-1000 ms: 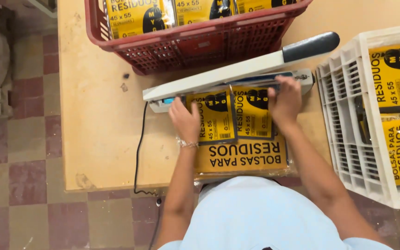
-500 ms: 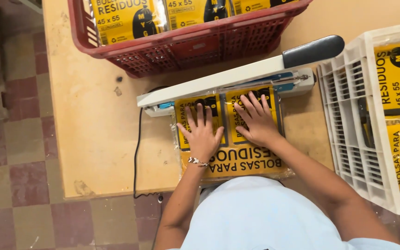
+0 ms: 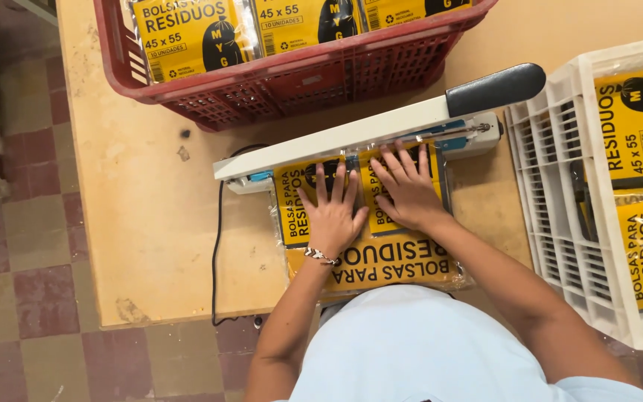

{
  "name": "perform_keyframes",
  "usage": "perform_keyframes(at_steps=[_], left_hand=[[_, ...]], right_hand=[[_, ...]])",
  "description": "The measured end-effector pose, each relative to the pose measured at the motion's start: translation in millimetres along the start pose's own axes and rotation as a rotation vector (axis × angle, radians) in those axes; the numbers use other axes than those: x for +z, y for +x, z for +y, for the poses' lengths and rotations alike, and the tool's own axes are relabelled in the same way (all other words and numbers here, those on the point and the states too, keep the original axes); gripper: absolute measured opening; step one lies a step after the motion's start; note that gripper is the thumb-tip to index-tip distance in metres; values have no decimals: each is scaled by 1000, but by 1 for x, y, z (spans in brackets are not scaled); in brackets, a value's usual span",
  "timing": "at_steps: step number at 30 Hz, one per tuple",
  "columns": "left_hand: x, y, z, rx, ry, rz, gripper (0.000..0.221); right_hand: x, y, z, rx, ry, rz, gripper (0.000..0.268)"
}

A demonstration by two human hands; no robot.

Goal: Sealing packs of plastic bags using a manual heat sealer and organizing them into storage crates.

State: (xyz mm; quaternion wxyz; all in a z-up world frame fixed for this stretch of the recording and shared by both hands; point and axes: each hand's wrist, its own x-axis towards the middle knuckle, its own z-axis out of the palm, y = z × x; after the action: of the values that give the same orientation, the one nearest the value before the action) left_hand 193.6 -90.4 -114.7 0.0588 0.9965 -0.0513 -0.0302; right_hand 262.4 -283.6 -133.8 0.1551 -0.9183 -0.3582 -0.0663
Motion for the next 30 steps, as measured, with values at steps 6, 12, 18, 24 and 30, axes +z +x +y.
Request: perform_keyframes(at_steps=[6, 12, 18, 24, 30], left_hand=[[1, -1, 0, 20, 31, -39, 70], [2, 18, 11, 83, 65, -16, 78], [5, 35, 6, 134, 30, 127, 85], [-37, 6, 41, 459, 18, -171, 98], [-29, 2, 43, 518, -21, -177, 97]], right_hand=[[-9, 7, -5, 36, -33, 23, 71], [5, 13, 7, 9, -107, 64, 69], [-95, 49, -10, -350, -119, 459, 30], [-190, 127, 30, -32, -418, 61, 30], [-171, 142, 52, 418, -153, -811, 63]])
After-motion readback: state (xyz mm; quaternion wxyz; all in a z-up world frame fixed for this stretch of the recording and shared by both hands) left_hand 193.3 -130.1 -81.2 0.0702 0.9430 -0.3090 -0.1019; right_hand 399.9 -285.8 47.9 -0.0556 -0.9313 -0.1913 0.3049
